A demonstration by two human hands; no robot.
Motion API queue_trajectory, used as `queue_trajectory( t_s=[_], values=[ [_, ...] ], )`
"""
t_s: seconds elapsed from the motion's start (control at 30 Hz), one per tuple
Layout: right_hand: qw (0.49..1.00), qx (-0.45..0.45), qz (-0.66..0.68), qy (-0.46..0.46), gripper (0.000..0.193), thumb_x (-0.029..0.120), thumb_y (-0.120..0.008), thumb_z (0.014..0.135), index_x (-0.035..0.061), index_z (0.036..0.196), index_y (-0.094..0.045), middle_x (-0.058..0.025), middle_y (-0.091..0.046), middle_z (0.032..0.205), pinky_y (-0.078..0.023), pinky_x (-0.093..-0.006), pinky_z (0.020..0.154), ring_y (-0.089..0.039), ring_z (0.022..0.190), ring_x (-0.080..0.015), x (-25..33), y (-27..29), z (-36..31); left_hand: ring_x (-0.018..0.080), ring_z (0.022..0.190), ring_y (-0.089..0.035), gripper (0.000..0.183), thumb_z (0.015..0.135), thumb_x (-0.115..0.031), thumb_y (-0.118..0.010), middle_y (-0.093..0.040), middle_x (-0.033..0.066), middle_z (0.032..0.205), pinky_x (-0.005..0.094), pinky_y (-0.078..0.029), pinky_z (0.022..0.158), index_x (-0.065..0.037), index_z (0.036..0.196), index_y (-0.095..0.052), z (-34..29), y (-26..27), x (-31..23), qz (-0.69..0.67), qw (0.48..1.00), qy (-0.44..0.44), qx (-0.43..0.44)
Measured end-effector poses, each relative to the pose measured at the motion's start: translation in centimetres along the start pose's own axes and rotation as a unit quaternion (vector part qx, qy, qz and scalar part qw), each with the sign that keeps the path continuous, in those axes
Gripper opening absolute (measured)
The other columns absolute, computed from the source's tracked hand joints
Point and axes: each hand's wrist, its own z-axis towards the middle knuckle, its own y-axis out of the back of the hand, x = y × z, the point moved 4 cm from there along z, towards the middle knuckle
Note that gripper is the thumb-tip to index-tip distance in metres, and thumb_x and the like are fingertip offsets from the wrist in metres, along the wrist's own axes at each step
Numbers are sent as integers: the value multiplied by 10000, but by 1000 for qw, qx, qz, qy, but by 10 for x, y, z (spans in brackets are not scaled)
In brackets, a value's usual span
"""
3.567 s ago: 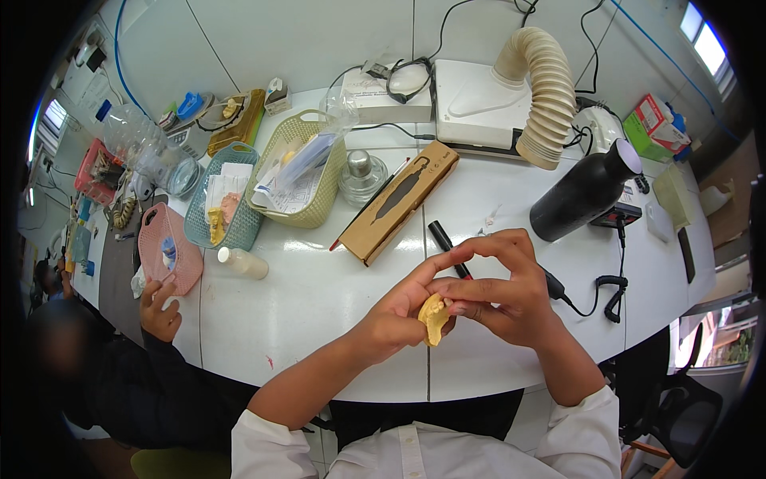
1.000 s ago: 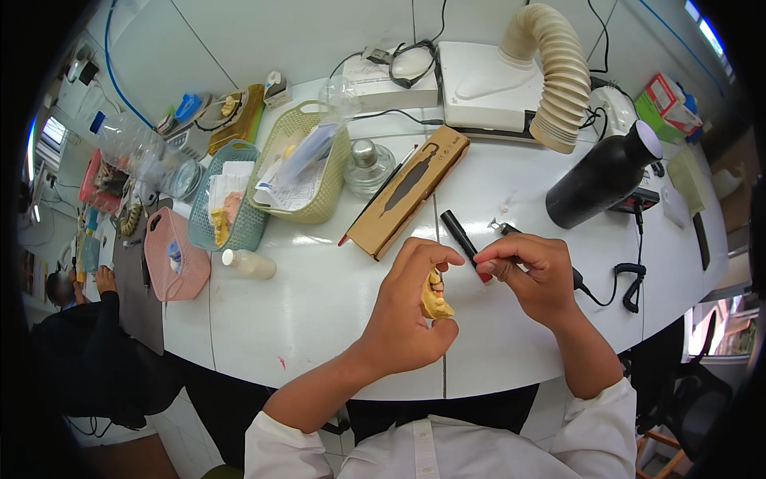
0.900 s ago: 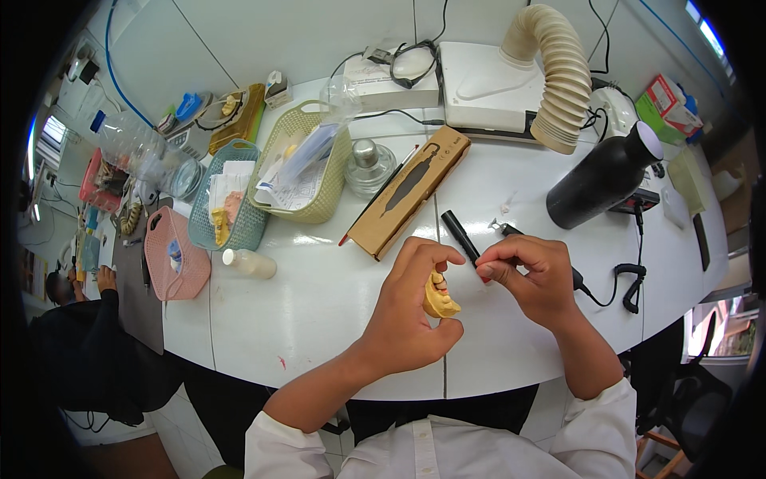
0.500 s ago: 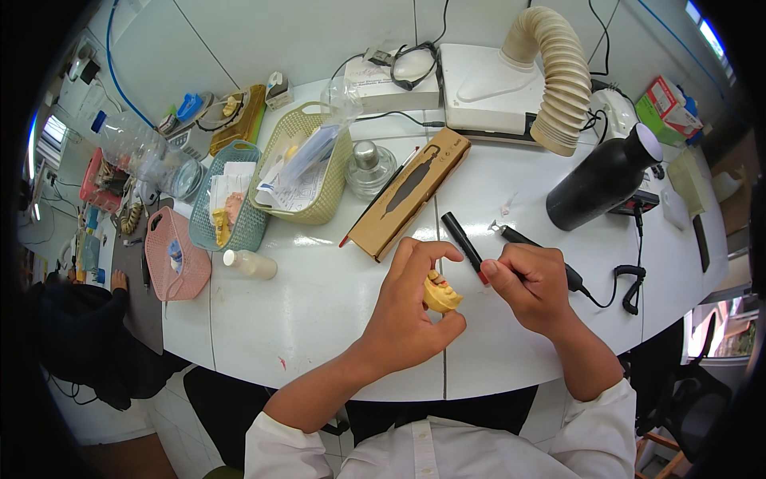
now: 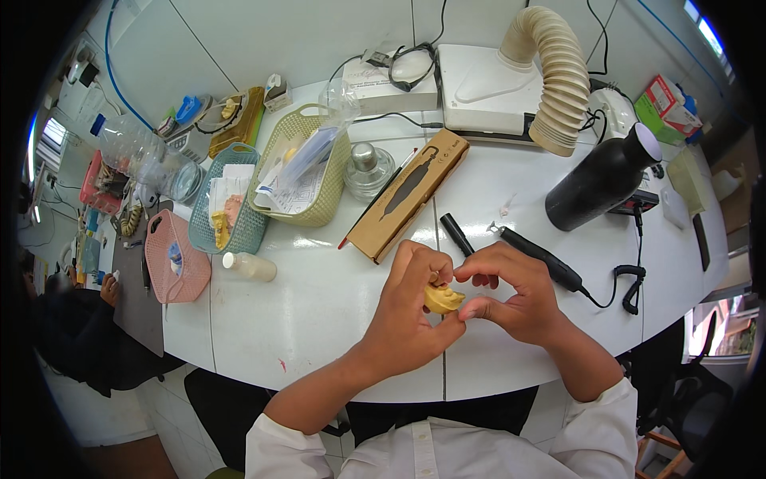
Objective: The person assembles a dental model by inserting small white tooth-like pieces into a yellow jaw mold. They use a small handheld tool to press the pieces into place and adjust their fit within the mold. The person handles the mold and pieces with both hands, occasionally rotating the mold to access different positions.
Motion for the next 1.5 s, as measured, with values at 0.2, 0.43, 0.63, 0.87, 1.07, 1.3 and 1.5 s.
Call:
queue_trajectory(
  t_s=[0.2, 0.43, 0.63, 0.87, 1.07, 1.3, 1.5],
  values=[
    [999, 15, -9, 37, 377, 201, -838, 757, 96, 1103, -731, -54, -721, 1013, -484, -299, 754, -633, 854, -200, 6, 0, 4, 236, 981, -438, 641, 737, -14, -707, -363, 147, 1123, 343, -426, 866, -64, 1242, -314, -6, -6, 4, -15, 999, -24, -21],
    [997, 17, -20, 74, 370, 189, -852, 727, 83, 1067, -753, -57, -732, 1002, -484, -318, 780, -640, 875, -212, 6, 1, 3, 244, 1007, -437, 665, 742, -11, -722, -338, 171, 1124, 363, -422, 892, -43, 1189, -231, -7, -9, 7, -27, 999, -43, -5],
    [997, 33, -37, 65, 451, 212, -856, 724, 97, 1140, -725, -57, -712, 1037, -486, -317, 782, -625, 901, -211, 8, 6, 4, 228, 1013, -460, 679, 736, 28, -692, -349, 145, 1115, 356, -430, 903, -77, 1197, -206, -6, -12, 14, -74, 996, -41, -15],
    [993, 26, -65, 95, 815, 465, -890, 621, 149, 1321, -617, -66, -540, 1265, -441, -374, 905, -517, 1070, -250, 16, 14, 7, 223, 859, -503, 817, 589, 61, -534, -379, 100, 1031, 327, -441, 733, -214, 1257, -154, -3, -6, 12, -576, 801, 127, 105],
    [963, -31, -187, 191, 676, 487, -870, 630, 193, 1203, -665, -26, -556, 1251, -417, -397, 941, -492, 1139, -258, 26, -3, -4, 223, 780, -486, 849, 496, -116, -519, -415, 87, 983, 303, -353, 638, -243, 1293, -257, -6, -15, 17, -632, 739, 184, 145],
    [950, -54, -189, 243, 504, 426, -842, 696, 217, 1122, -672, 17, -606, 1188, -419, -380, 897, -544, 1070, -220, 27, -4, -8, 187, 907, -460, 843, 484, -99, -497, -425, 80, 1060, 304, -377, 779, -170, 1276, -219, -5, -21, 14, -658, 712, 200, 138],
    [938, -36, -203, 278, 608, 456, -881, 657, 167, 1142, -656, -16, -627, 1130, -406, -358, 813, -541, 1014, -216, 28, -4, -8, 190, 921, -466, 872, 450, -106, -487, -429, 78, 1048, 303, -369, 820, -150, 1279, -223, -7, -25, 14, -663, 706, 207, 141]
  ],
)
